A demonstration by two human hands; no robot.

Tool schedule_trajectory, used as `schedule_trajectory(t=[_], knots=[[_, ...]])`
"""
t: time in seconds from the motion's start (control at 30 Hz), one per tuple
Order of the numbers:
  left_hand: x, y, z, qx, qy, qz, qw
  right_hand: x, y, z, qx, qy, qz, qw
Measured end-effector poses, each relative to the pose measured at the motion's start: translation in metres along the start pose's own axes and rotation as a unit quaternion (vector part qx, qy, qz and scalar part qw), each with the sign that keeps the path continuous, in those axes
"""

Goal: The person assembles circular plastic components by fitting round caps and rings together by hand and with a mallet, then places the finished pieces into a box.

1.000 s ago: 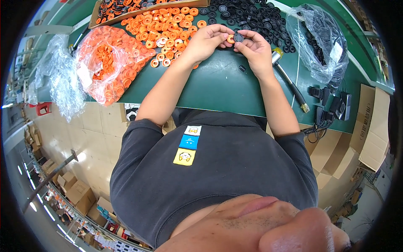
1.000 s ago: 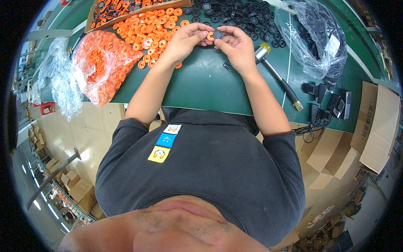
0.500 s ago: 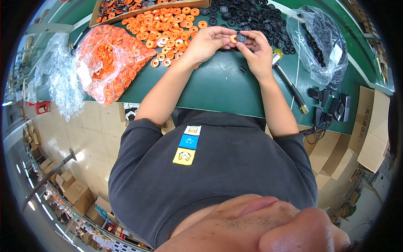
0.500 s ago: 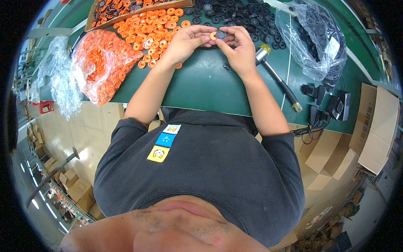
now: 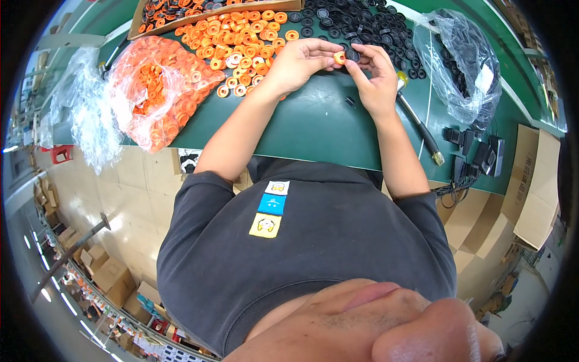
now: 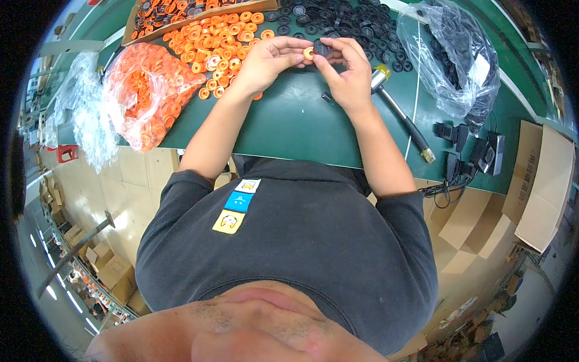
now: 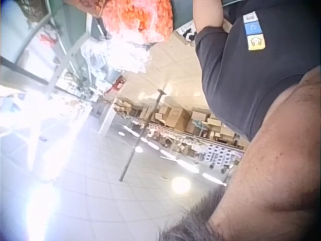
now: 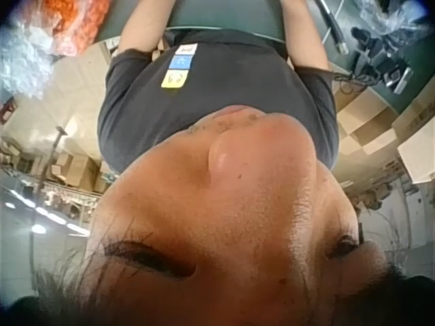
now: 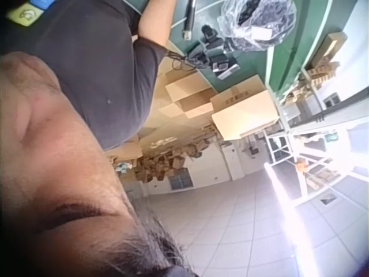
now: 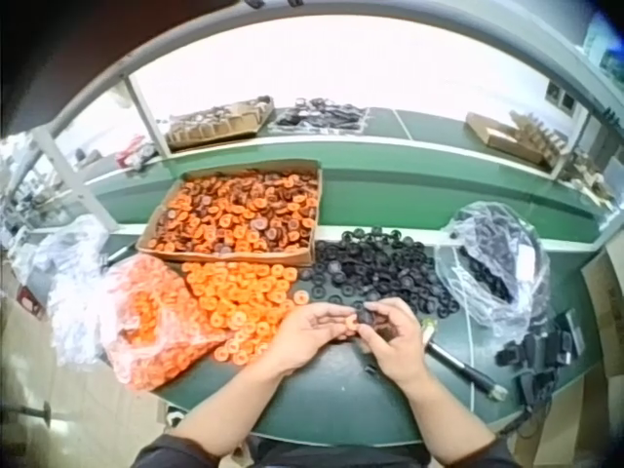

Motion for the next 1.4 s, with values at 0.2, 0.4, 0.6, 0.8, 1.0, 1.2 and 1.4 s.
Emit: schedule_trajectory(t=[0.2,0.4,0.6,0.8,1.0,1.2,1.4], knots=[[0.002,0.004,-0.002,-0.016,0.007,0.006,1.000,-0.001,-0.012,-0.001,0.052,-0.009,0.039,0.998],[0.002,0.001,-0.001,-0.019,0.003,0.009,1.000,-0.001,-0.020,-0.001,0.118,-0.019,0.073,0.990],[0.003,0.003,-0.003,-0.030,0.012,0.013,0.999,0.000,-0.023,-0.004,0.136,-0.033,0.092,0.986],[0.003,0.002,-0.003,-0.036,0.010,0.016,0.999,0.000,-0.024,-0.003,0.153,-0.032,0.100,0.983],[0.002,-0.002,-0.001,-0.035,0.010,0.009,0.999,0.001,-0.025,-0.005,0.156,-0.030,0.108,0.981],[0.002,-0.002,-0.001,-0.011,0.011,0.005,1.000,0.002,-0.028,-0.004,0.179,-0.017,0.107,0.978],[0.002,-0.005,-0.002,0.019,0.019,0.019,0.999,0.002,-0.028,-0.004,0.186,-0.025,0.100,0.977]])
Point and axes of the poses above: each hand's wrist, its own x-axis away from the middle knuckle, its own z-axis out of the back of the hand, y = z × x, the point moved 5 cm from there along -x, towards the middle knuckle, and after that the axes turned 1 degree about z, right-handed, at the moved point
